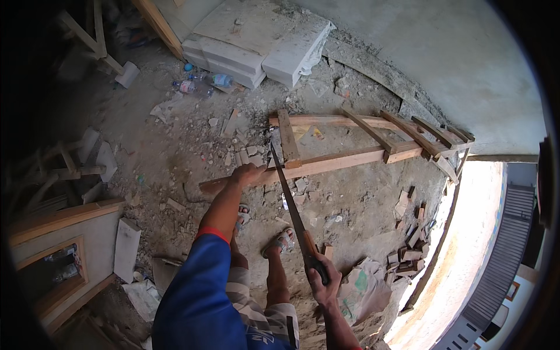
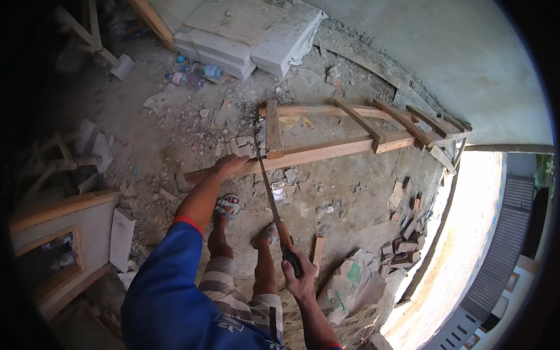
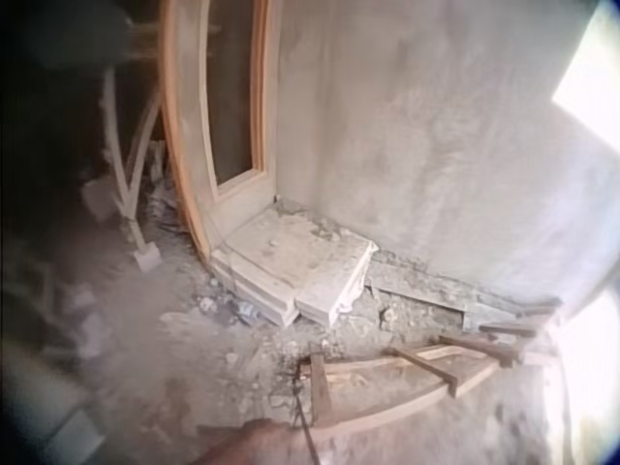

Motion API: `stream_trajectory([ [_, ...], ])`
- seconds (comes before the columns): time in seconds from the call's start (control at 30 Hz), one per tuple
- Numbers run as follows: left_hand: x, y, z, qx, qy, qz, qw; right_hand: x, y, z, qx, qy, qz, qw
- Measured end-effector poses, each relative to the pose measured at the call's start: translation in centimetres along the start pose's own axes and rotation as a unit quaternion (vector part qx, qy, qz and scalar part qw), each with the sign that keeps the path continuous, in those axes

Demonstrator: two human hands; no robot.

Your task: The person uses a hand saw to cut through a piece of lumber on the floor.

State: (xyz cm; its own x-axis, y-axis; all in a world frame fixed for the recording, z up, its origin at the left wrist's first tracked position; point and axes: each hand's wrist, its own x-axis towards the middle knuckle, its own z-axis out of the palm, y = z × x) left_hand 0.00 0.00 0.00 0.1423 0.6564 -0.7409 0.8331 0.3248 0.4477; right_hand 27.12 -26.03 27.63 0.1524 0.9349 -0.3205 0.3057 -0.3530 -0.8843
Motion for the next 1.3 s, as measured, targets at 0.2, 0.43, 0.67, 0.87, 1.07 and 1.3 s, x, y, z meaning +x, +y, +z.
stream_trajectory([
  [0.2,-1.4,3.0,-1.0,0.04,-0.016,-0.045,0.998,1.9,0.1,-2.1,-0.028,-0.047,-0.014,0.998],
  [0.43,0.2,0.6,-0.8,0.041,-0.038,-0.046,0.997,3.0,-4.2,-1.7,-0.024,-0.1,0.054,0.993],
  [0.67,-0.2,0.8,-1.2,0.028,-0.1,-0.054,0.993,5.6,-11.1,-0.2,-0.065,-0.119,0.1,0.986],
  [0.87,0.3,1.8,0.0,0.036,-0.109,-0.035,0.993,7.2,-14.4,0.8,-0.088,-0.111,0.14,0.98],
  [1.07,0.6,3.5,0.8,0.018,-0.146,-0.047,0.988,8.5,-14.8,1.1,-0.079,-0.099,0.151,0.98],
  [1.3,0.9,-0.6,-0.6,0.048,-0.107,0.004,0.993,9.6,-16.6,2.8,-0.09,-0.143,0.149,0.974],
])
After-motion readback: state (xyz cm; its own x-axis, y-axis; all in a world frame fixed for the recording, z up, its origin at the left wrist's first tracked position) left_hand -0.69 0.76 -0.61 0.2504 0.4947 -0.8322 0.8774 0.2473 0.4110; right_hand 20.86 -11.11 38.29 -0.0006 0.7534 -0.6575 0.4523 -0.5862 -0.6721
